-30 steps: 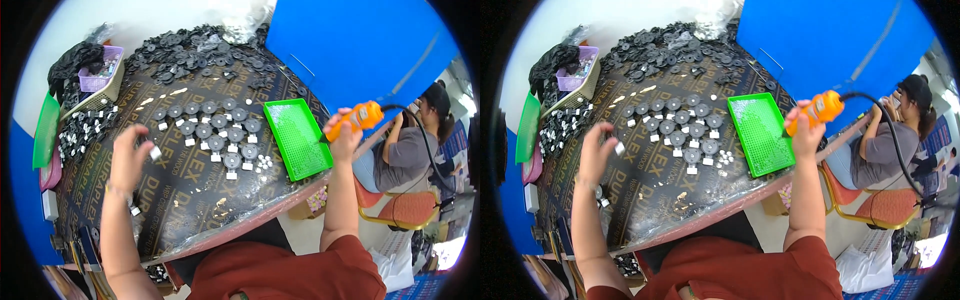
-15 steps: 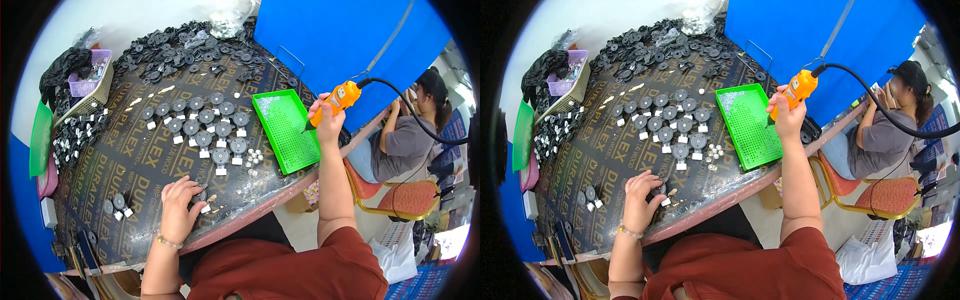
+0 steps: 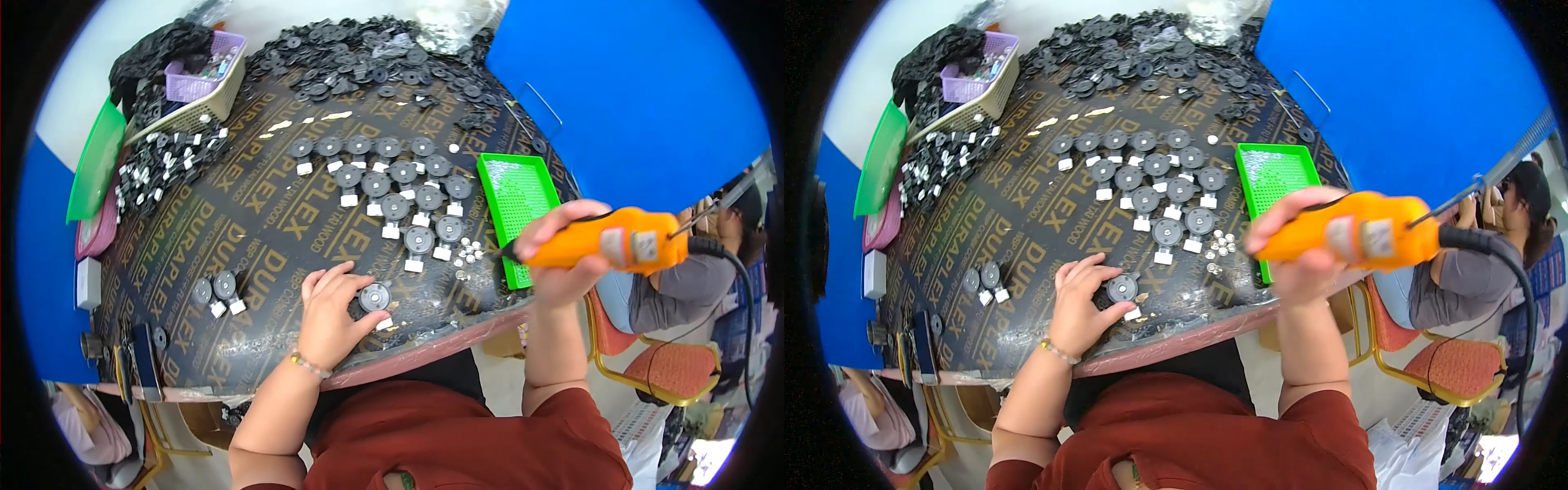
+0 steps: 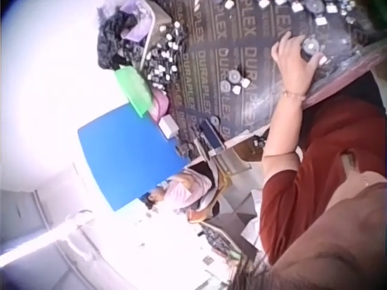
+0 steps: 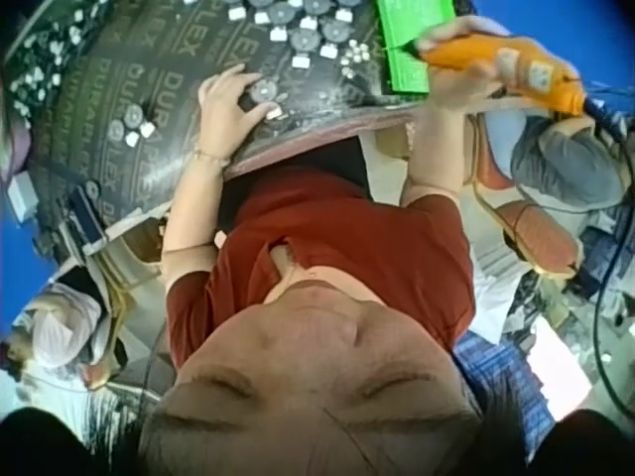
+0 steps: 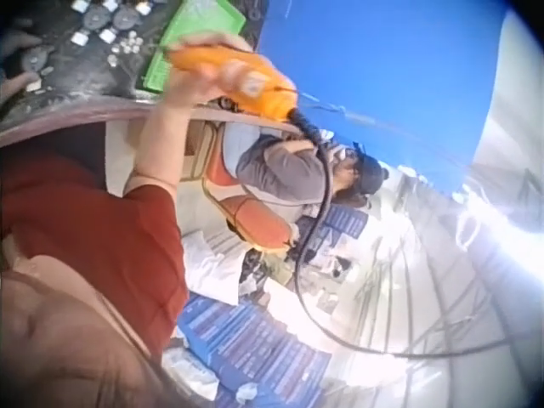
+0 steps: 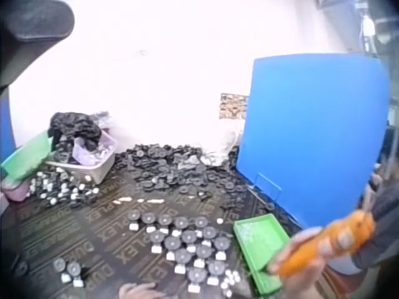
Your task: Assembling small plastic and metal components using an electric screwdriver on a factory workbench.
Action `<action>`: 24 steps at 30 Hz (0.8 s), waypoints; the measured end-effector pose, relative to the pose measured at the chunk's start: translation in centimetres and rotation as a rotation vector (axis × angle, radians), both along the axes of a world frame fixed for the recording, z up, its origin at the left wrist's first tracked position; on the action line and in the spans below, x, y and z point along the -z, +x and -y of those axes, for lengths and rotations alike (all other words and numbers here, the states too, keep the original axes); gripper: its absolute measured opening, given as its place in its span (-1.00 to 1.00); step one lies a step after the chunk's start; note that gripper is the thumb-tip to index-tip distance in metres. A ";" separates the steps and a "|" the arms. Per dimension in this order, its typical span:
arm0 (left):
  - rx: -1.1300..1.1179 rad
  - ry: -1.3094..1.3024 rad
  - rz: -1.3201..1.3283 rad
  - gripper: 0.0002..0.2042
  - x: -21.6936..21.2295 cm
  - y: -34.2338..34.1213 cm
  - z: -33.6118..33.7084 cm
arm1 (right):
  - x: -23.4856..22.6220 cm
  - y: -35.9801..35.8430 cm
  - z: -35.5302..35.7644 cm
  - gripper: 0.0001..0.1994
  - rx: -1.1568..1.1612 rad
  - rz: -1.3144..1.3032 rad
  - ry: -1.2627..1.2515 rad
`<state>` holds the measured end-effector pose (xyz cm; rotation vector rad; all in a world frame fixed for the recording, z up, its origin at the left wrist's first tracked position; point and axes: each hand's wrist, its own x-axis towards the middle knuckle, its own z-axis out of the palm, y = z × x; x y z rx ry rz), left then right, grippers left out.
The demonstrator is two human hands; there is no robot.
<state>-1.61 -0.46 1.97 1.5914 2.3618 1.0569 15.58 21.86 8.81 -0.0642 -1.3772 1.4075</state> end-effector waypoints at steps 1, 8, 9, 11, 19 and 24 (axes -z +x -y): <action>-0.013 0.000 0.004 -0.52 0.1 -0.1 0.0 | 0.3 -1.1 1.5 -0.32 -0.137 0.017 -0.034; 0.021 0.027 0.014 -0.54 0.4 -0.2 0.0 | 1.2 -7.2 7.1 -0.29 -0.475 0.117 -0.119; 0.013 0.024 0.012 -0.54 0.4 -0.2 0.1 | 1.4 -7.6 7.3 -0.30 -0.491 0.114 -0.120; 0.013 0.018 0.022 -0.53 0.6 -0.2 0.1 | 2.3 -8.0 7.4 -0.31 -0.487 0.127 -0.119; 0.021 0.022 0.019 -0.54 0.7 -0.2 0.2 | 2.8 -8.2 7.4 -0.34 -0.487 0.144 -0.176; 0.020 0.046 0.022 -0.55 0.7 -0.3 0.1 | 2.9 -8.6 7.8 -0.38 -0.529 0.168 -0.107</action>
